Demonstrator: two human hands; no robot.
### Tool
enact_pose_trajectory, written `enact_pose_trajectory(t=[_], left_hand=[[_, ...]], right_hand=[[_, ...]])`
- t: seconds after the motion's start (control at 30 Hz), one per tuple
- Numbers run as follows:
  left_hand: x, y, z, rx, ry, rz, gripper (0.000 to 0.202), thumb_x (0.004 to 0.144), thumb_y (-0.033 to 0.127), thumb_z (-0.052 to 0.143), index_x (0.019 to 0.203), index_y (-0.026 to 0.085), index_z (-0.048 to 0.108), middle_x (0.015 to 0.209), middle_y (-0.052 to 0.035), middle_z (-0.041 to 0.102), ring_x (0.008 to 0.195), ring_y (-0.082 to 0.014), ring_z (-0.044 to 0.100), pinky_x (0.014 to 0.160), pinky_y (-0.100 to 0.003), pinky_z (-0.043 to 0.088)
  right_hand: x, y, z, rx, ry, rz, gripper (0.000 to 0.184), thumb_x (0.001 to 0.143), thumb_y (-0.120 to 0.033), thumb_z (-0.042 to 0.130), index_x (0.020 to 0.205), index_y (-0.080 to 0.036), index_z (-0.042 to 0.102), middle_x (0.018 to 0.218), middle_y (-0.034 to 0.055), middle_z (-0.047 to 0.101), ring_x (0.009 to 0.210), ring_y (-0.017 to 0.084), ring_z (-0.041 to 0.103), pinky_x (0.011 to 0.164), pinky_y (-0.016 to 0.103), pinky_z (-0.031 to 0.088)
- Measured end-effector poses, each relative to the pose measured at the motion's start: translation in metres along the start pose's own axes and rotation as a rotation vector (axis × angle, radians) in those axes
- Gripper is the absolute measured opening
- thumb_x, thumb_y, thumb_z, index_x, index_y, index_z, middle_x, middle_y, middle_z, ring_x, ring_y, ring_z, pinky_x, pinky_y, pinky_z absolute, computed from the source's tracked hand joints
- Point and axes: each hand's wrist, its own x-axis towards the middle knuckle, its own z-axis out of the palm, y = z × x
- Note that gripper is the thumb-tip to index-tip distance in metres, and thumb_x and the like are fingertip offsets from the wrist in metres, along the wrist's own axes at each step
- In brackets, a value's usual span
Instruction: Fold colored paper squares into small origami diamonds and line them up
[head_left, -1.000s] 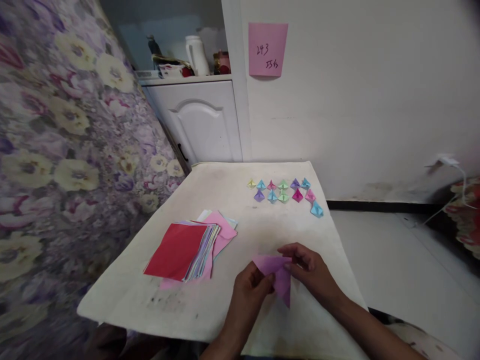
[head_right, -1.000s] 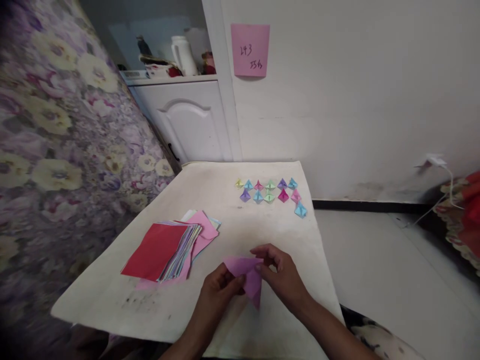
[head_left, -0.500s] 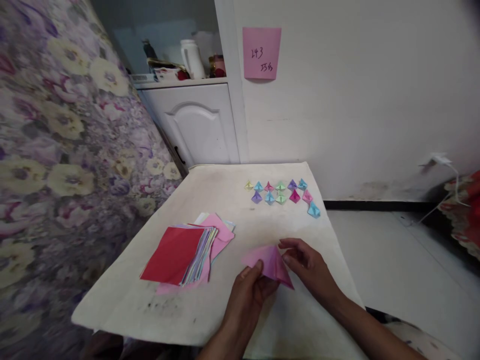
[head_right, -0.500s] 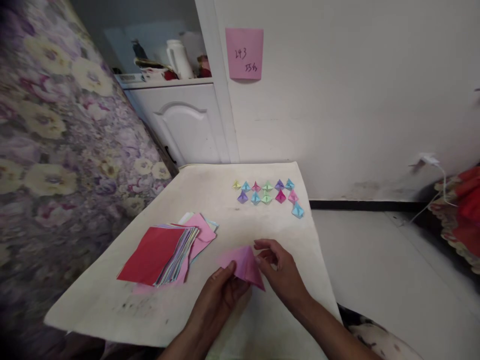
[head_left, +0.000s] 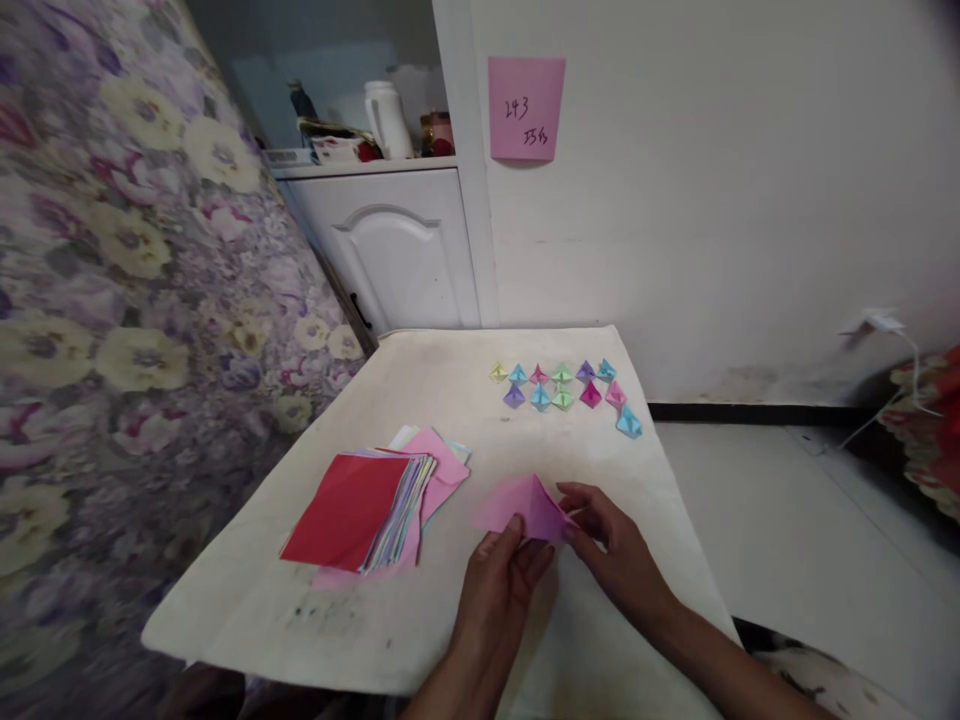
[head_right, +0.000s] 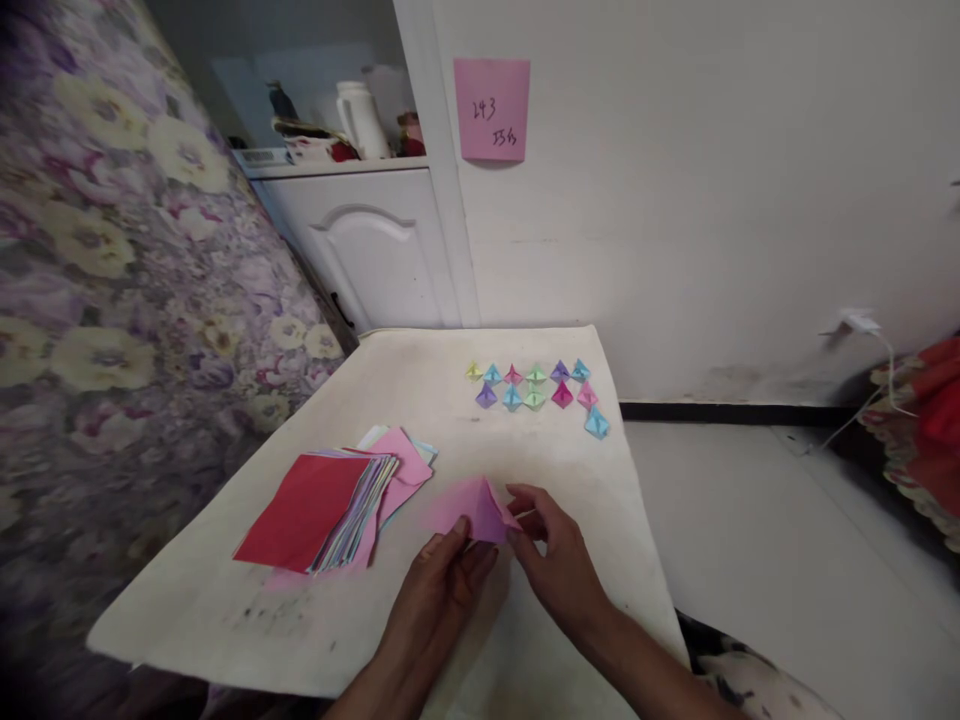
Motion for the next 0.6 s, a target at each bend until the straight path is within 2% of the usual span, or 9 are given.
enact_pose_trajectory(t=[0.17,0.37,0.6], left_hand=[[-0.003,-0.003,0.001,0.004,-0.020,0.013,0.009,0.073,0.015,0.070,0.074,0.011,0.063,0.071,-0.0051,0.071,0.066,-0.0142,0.066,0.064,-0.025,0.054],[-0.008,-0.008,0.003,-0.001,-0.089,-0.001,0.006,0.074,0.015,0.069,0.077,0.010,0.066,0.076,-0.0060,0.071,0.072,-0.0155,0.066,0.061,-0.024,0.051],[-0.002,0.003,0.001,-0.078,-0.063,0.097,0.007,0.076,0.012,0.066,0.083,0.012,0.065,0.079,-0.0031,0.070,0.069,-0.0120,0.063,0.060,-0.022,0.050]], right_hand=[[0.000,-0.001,0.000,0.109,0.038,0.022,0.021,0.080,-0.024,0.059,0.101,-0.021,0.056,0.095,0.0048,0.064,0.087,0.020,0.060,0.078,0.032,0.047],[0.003,-0.001,-0.001,0.235,0.017,0.043,0.019,0.076,-0.024,0.064,0.094,-0.020,0.059,0.090,0.0040,0.066,0.083,0.019,0.060,0.074,0.029,0.046],[0.004,-0.003,-0.003,0.296,-0.015,0.089,0.019,0.073,-0.022,0.068,0.091,-0.020,0.061,0.085,0.0017,0.066,0.081,0.017,0.060,0.071,0.025,0.045]])
